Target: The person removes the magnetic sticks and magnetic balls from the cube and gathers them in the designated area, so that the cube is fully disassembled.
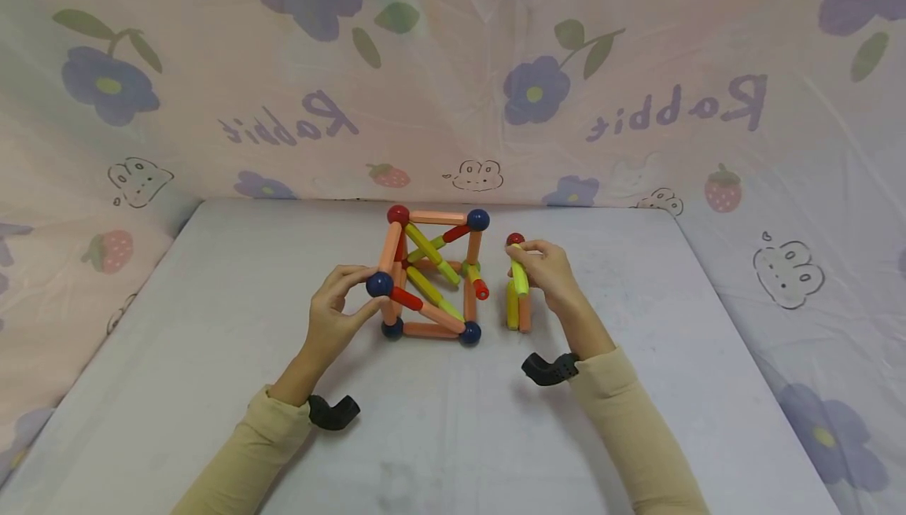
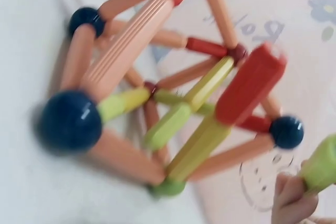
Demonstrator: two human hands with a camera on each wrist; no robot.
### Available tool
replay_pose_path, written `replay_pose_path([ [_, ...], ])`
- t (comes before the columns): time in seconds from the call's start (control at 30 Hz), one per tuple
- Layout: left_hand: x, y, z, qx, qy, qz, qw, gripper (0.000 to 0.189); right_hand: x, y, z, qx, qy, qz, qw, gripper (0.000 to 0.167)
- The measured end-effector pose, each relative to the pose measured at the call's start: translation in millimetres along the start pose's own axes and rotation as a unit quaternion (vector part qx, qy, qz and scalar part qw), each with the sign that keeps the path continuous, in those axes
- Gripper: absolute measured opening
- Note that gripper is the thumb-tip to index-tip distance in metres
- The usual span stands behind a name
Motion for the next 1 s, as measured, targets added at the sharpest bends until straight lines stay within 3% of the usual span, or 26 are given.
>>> replay_pose_path([
  [0.33,0.6,-0.8,0.9,-0.002,0.003,0.001,1.0,0.045,-10.2,13.6,-50.8,0.146,-0.044,-0.046,0.9873,0.049],
  [0.63,0.2,0.3,-0.8,-0.003,0.003,-0.002,1.0,0.045,-20.8,17.0,-72.0,0.168,-0.054,-0.041,0.9834,0.054],
  [1.0,-2.7,-0.7,-5.6,-0.018,0.009,-0.002,0.9998,0.045,-23.9,17.9,-74.4,0.158,-0.041,-0.042,0.9857,0.049],
])
Point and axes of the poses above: each hand's wrist, its own x-axis away from the middle knuckle, its own y-axis out of the back of the hand, z = x × y, the point moved 6 cm from there along -x, towards the middle knuckle, and after that the axes turned 6 degrees about -y, right-handed, at the moved point
